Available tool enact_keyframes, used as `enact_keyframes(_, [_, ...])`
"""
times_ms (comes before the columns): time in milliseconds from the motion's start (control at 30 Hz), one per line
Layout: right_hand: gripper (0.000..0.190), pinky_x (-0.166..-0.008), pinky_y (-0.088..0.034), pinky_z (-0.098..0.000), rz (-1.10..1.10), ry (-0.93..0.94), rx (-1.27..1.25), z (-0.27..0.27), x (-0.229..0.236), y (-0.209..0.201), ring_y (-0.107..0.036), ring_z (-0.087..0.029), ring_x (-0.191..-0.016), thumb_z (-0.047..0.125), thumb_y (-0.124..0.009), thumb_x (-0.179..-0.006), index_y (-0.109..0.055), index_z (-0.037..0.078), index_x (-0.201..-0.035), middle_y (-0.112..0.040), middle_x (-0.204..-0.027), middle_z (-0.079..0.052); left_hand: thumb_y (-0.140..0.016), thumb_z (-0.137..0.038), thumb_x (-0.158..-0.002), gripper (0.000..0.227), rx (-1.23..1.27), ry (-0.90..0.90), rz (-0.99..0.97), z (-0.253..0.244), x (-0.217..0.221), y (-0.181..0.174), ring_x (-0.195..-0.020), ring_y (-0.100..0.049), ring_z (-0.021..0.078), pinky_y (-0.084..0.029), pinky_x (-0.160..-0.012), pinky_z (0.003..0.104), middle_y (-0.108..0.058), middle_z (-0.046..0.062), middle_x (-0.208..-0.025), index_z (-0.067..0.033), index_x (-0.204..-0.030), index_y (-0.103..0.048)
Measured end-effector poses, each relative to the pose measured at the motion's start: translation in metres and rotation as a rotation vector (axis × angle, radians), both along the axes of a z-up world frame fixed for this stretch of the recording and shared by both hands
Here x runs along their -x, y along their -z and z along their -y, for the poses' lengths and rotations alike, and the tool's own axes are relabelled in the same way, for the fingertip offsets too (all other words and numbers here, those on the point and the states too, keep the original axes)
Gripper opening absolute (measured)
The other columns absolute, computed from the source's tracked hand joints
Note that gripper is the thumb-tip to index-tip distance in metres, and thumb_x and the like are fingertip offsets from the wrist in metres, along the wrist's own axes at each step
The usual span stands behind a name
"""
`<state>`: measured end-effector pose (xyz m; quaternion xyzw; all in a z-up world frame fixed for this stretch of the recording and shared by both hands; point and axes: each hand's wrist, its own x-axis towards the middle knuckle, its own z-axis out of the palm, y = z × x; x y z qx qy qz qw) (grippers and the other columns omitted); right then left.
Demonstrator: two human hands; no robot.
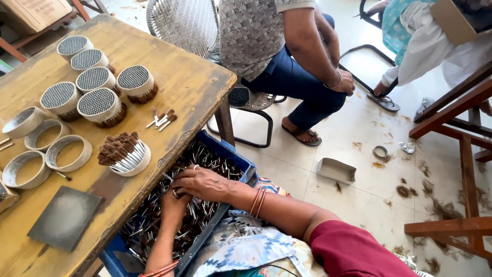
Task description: The person is inserting bundles of bristles into circular brush bases and sorting metal pins in an industrial workshop.
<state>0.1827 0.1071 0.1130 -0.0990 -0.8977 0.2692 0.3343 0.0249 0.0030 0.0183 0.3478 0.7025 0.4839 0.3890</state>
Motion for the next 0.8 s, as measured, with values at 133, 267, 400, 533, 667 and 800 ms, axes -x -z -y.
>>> enact_keyframes(133, [0.035,-0.105,-0.052,-0.0418,0.036,-0.214,-0.133,-0.006,0.004,0.023,-0.065,-0.03,-0.118,0.005,-0.068,-0.085,-0.07,0.005,-0.12,-0.066,-0.121,-0.012,-0.067,0.002,-0.085,0.035,-0.048,-0.095,0.154,-0.003,0.012,0.023,-0.091,-0.07,0.016,-0.056,-0.079,0.03,-0.074,0.011,-0.106,-0.0013,-0.12,-0.068])
enact_keyframes(267, [0.038,-0.101,-0.052,-0.0417,-0.027,-0.214,-0.029,0.0,-0.005,0.012,-0.064,-0.032,-0.114,0.001,-0.068,-0.078,-0.07,0.006,-0.116,-0.066,-0.117,-0.013,-0.071,-0.002,-0.085,0.032,-0.045,-0.146,0.454,0.006,-0.004,-0.029,-0.088,-0.071,0.0222,-0.059,-0.074,0.035,-0.073,0.013,-0.106,-0.0024,-0.117,-0.069])
enact_keyframes(400, [0.034,-0.1,-0.055,-0.0378,-0.16,-0.066,0.057,0.001,-0.004,0.014,-0.065,-0.029,-0.114,0.005,-0.068,-0.086,-0.069,0.009,-0.12,-0.065,-0.119,-0.011,-0.075,-0.016,-0.085,0.037,-0.056,-0.248,0.775,0.011,0.006,-0.027,-0.091,-0.072,0.0233,-0.061,-0.077,0.037,-0.072,0.012,-0.108,-0.0059,-0.12,-0.066])
enact_keyframes(533, [0.038,-0.104,-0.05,-0.0434,0.069,-0.215,0.078,0.014,-0.002,-0.018,-0.064,-0.028,-0.118,0.028,-0.072,-0.096,-0.066,0.013,-0.13,-0.065,-0.124,-0.008,-0.077,-0.016,-0.085,0.041,-0.116,-0.249,0.895,0.018,0.02,-0.002,-0.096,-0.072,0.0183,-0.059,-0.077,0.033,-0.073,0.008,-0.112,-0.0051,-0.123,-0.066])
enact_keyframes(667, [0.082,-0.109,-0.038,-0.054,-0.034,-0.218,-0.06,0.016,0.006,-0.023,-0.048,-0.041,-0.129,0.045,-0.078,-0.075,-0.055,0.004,-0.142,-0.052,-0.139,-0.022,-0.072,-0.005,-0.082,0.038,-0.008,-0.04,0.824,0.015,0.009,-0.028,-0.09,-0.073,0.0216,-0.06,-0.07,0.034,-0.073,0.013,-0.106,-0.0036,-0.12,-0.066])
enact_keyframes(800, [0.085,-0.107,-0.042,-0.0515,0.071,-0.254,-0.089,0.008,0.004,-0.002,-0.054,-0.037,-0.125,0.049,-0.078,-0.075,-0.055,0.0,-0.14,-0.059,-0.133,-0.019,-0.069,-0.001,-0.084,0.037,0.069,0.029,0.572,0.012,0.016,0.026,-0.083,-0.071,0.0256,-0.059,-0.064,0.036,-0.073,0.019,-0.104,0.0027,-0.121,-0.066])
